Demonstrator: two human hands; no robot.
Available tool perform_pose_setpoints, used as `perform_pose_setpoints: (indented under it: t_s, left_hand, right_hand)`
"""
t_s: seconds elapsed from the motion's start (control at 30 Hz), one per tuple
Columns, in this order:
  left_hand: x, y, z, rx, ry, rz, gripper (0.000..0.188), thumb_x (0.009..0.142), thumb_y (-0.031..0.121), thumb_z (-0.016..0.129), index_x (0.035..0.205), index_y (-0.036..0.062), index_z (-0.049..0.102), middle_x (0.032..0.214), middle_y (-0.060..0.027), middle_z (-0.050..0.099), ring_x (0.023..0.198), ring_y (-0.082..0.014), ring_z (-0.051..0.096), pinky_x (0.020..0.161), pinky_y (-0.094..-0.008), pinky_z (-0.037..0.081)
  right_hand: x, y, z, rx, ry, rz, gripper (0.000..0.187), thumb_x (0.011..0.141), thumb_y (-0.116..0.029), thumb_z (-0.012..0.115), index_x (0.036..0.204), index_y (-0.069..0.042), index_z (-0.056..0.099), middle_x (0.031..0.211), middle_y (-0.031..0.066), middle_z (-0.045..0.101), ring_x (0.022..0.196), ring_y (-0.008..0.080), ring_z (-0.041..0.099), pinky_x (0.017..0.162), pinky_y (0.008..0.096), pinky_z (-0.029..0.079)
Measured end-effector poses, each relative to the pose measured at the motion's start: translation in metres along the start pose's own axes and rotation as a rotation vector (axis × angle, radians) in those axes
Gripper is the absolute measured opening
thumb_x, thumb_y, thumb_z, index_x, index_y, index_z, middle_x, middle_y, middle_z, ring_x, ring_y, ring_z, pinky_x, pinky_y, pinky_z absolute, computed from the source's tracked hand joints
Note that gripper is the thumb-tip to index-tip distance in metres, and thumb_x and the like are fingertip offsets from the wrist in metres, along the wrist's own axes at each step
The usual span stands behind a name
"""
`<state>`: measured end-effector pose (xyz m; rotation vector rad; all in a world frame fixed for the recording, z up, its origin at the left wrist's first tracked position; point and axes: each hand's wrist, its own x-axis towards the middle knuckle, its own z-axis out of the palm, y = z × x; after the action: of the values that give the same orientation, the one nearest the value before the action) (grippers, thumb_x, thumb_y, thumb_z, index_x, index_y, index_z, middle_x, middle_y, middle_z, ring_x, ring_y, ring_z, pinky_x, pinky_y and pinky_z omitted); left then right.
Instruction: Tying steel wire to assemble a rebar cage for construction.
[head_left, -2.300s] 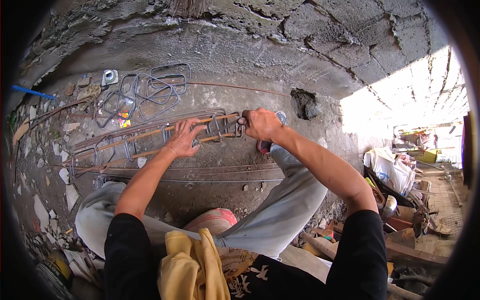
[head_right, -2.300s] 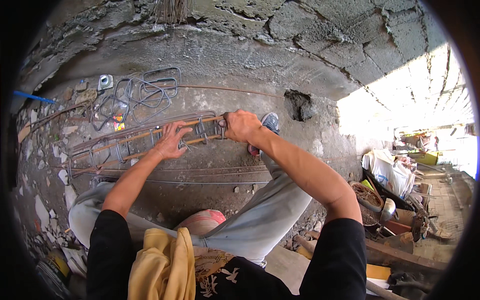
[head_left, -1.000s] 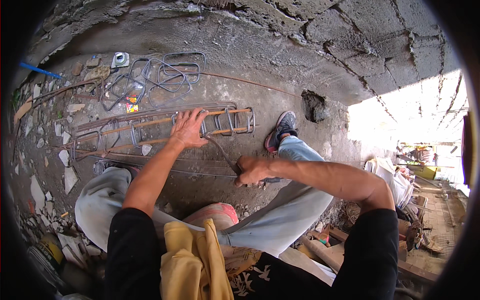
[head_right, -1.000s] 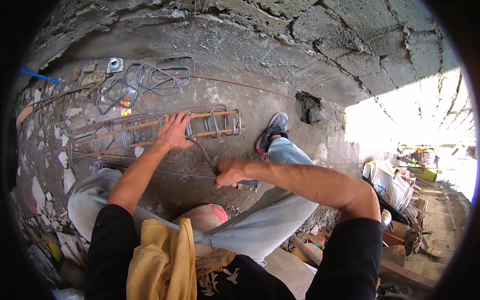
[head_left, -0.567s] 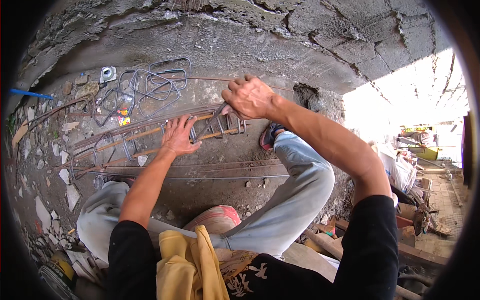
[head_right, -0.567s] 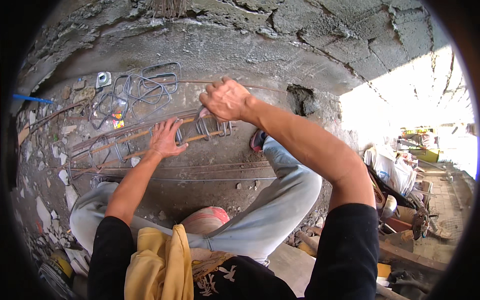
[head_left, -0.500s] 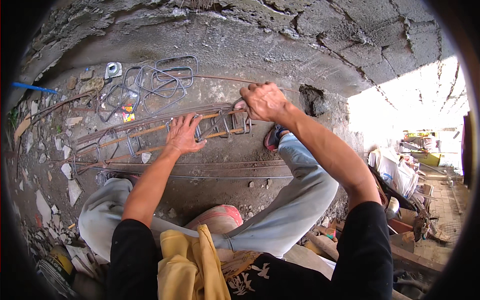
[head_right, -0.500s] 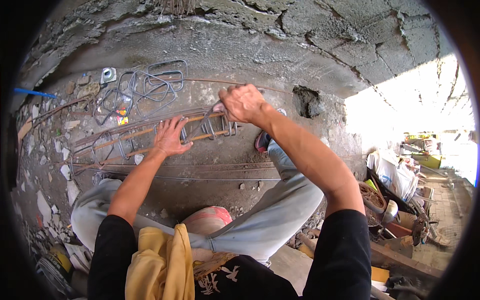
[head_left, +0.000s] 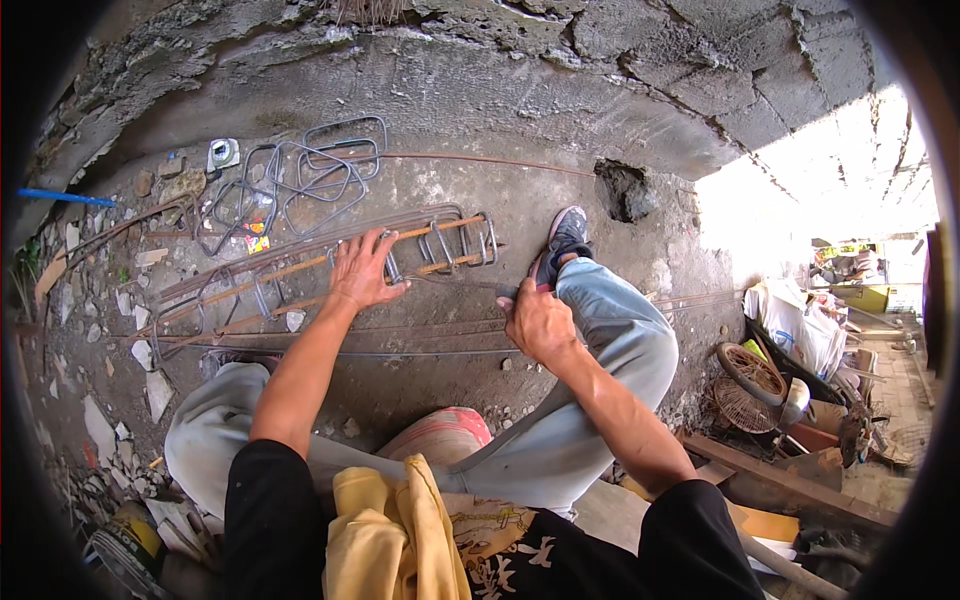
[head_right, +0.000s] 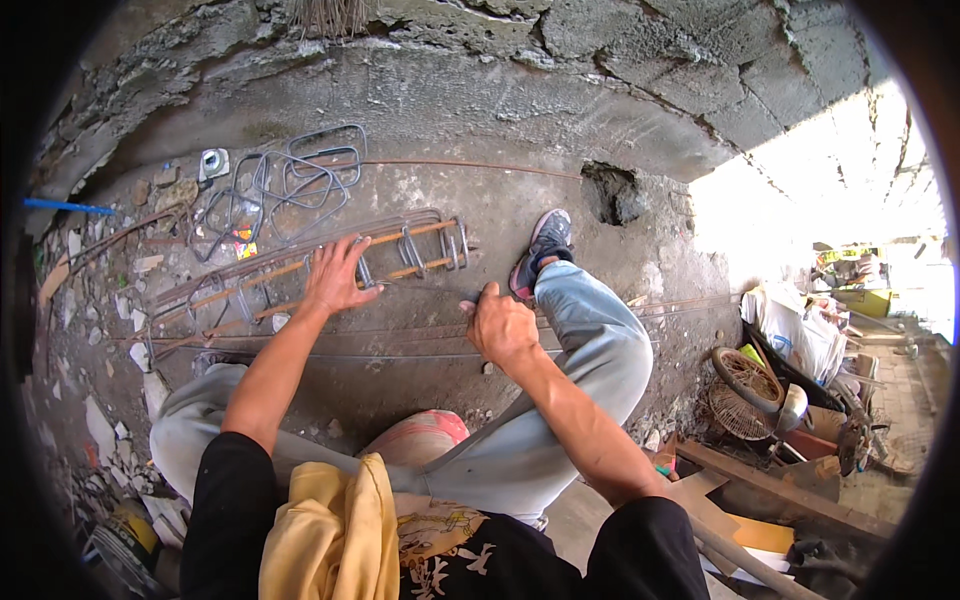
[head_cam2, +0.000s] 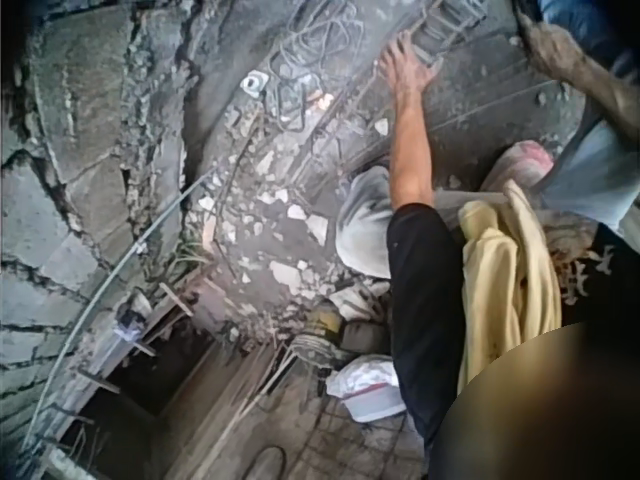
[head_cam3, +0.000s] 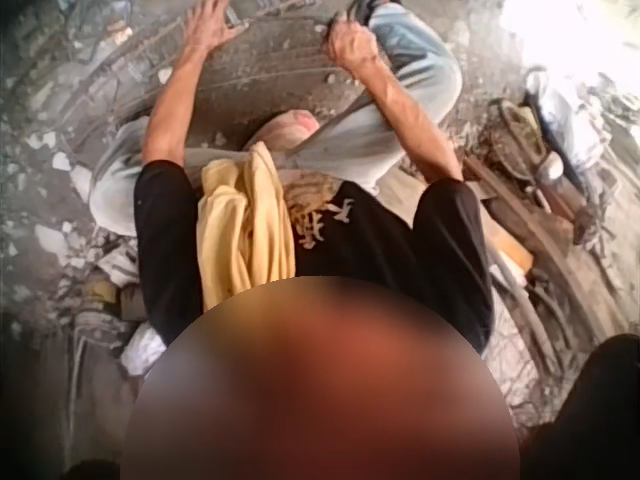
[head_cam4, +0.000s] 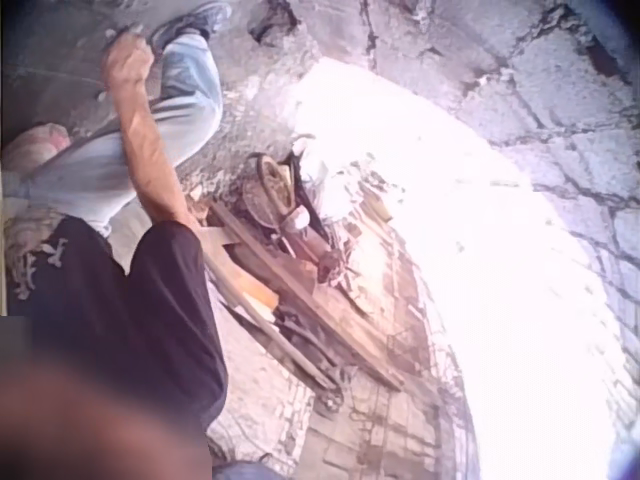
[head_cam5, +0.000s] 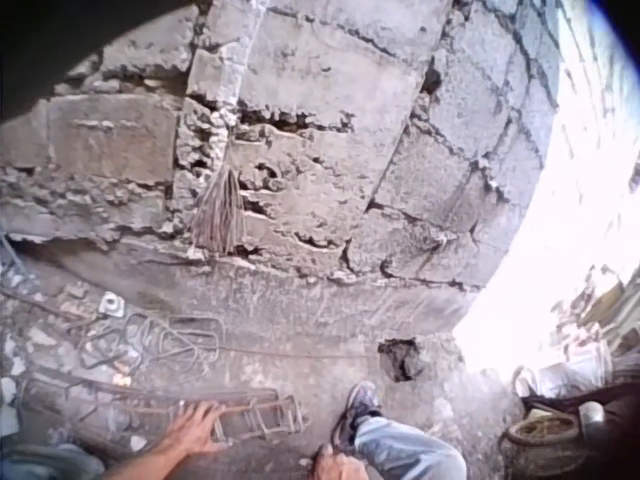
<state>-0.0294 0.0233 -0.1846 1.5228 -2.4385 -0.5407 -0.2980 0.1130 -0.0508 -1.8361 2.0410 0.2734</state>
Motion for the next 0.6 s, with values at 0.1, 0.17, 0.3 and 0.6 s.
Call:
perform_pose_setpoints:
  t_s: [0.1, 0.17, 0.3, 0.6]
  left_hand:
    - [0.005, -0.003, 0.0, -0.004, 0.024, -0.014, 0.088, 0.063, 0.05, 0.077, 0.137, 0.0145, 0.044, 0.135, -0.0106, 0.041, 0.119, -0.0317, 0.044, 0.1, -0.0466, 0.033]
    - [0.005, -0.001, -0.001, -0.022, 0.023, 0.001, 0.09, 0.063, 0.051, 0.078, 0.138, 0.0147, 0.044, 0.136, -0.0115, 0.041, 0.12, -0.0315, 0.043, 0.101, -0.0462, 0.032]
    - [0.006, 0.0, -0.004, -0.059, -0.046, -0.037, 0.101, 0.06, 0.06, 0.077, 0.142, 0.0141, 0.038, 0.14, -0.0136, 0.037, 0.126, -0.0341, 0.038, 0.107, -0.0487, 0.026]
    - [0.0, 0.03, 0.005, -0.041, -0.027, -0.157, 0.11, 0.059, 0.063, 0.074, 0.144, 0.0086, 0.031, 0.142, -0.0204, 0.033, 0.134, -0.0396, 0.028, 0.113, -0.0603, 0.003]
  right_hand:
    - [-0.002, 0.012, 0.019, 0.103, 0.006, 0.063, 0.05, 0.091, -0.043, 0.053, 0.097, 0.007, 0.053, 0.081, 0.0297, 0.064, 0.082, 0.0445, 0.065, 0.073, 0.0493, 0.052]
    - [0.014, 0.034, 0.054, 0.316, -0.193, 0.179, 0.055, 0.09, -0.047, 0.052, 0.094, 0.007, 0.061, 0.089, 0.0305, 0.064, 0.091, 0.0466, 0.063, 0.079, 0.0504, 0.051]
    - [0.017, 0.041, 0.065, 0.349, -0.176, 0.204, 0.059, 0.091, -0.051, 0.049, 0.092, 0.005, 0.066, 0.096, 0.0309, 0.063, 0.099, 0.0471, 0.059, 0.086, 0.0508, 0.048]
    - [0.011, 0.04, 0.061, 0.35, -0.156, 0.16, 0.065, 0.09, -0.054, 0.049, 0.098, 0.009, 0.063, 0.092, 0.0327, 0.063, 0.098, 0.0432, 0.062, 0.087, 0.0474, 0.047]
